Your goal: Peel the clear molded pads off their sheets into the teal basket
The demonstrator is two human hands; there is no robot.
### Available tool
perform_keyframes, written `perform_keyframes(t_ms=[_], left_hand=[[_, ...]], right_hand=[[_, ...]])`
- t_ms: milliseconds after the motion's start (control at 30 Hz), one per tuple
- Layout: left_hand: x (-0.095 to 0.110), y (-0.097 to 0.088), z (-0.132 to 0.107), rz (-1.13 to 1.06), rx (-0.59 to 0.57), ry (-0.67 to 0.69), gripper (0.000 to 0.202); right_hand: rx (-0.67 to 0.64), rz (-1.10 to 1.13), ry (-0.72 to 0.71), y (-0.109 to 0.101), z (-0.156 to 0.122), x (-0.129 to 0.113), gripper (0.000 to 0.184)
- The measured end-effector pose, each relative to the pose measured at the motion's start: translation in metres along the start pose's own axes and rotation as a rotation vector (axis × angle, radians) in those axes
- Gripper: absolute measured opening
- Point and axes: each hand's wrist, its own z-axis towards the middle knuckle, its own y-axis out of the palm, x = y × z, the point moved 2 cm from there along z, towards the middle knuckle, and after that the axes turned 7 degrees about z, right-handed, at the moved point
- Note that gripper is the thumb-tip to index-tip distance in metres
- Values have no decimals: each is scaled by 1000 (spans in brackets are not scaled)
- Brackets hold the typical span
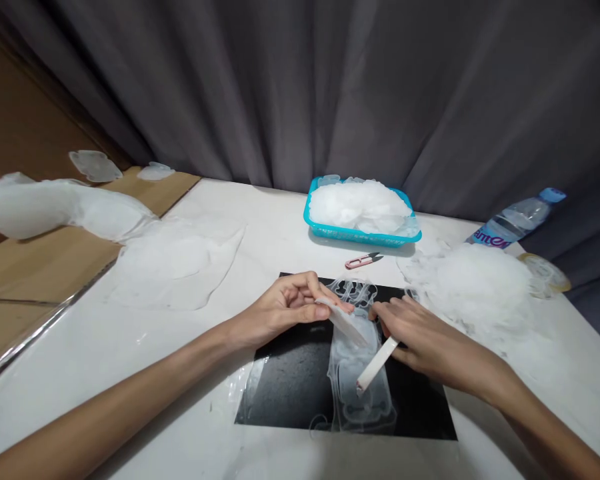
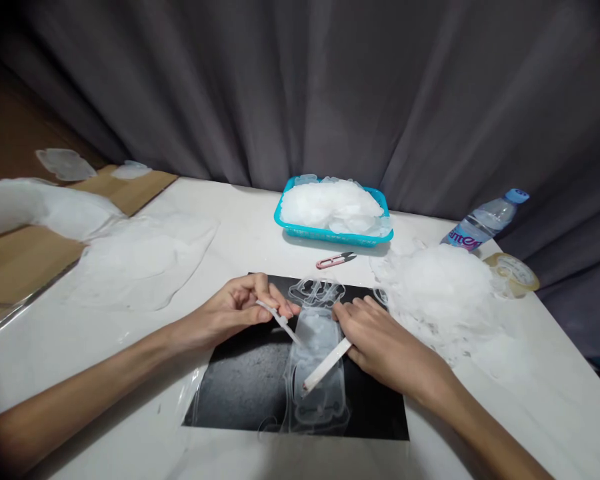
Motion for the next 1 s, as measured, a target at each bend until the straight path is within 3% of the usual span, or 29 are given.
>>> perform_keyframes(t_ms=[67,200,233,400,533,600,667,800,900,1000], left_hand=[[-3,0,0,1,11,-6,9],[2,-2,0,24,47,-35,13],[7,-4,0,52,51,-41,15],[46,-21,2,224,144,1,18],[63,-32,1,225,284,31,17],[65,-31,1,223,324,37,15],[65,-27,1,226,320,21,13],[62,-16,3,217,250,-11,15],[60,-12,4,197,248,4,19],[58,-12,3,209,272,15,20]], right_hand=[[-23,26,-35,-2,1,-2,50],[29,122,-31,-13,11,-14,7],[52,150,-42,-16,13,-18,4],[183,104,-186,-26,23,-47,11],[224,-36,-352,-16,46,-81,26],[192,20,-427,-11,57,-92,36],[182,172,-444,-11,62,-97,35],[214,515,-245,-19,52,-92,24],[196,481,-204,-10,43,-98,23],[154,331,-416,3,37,-113,19]])
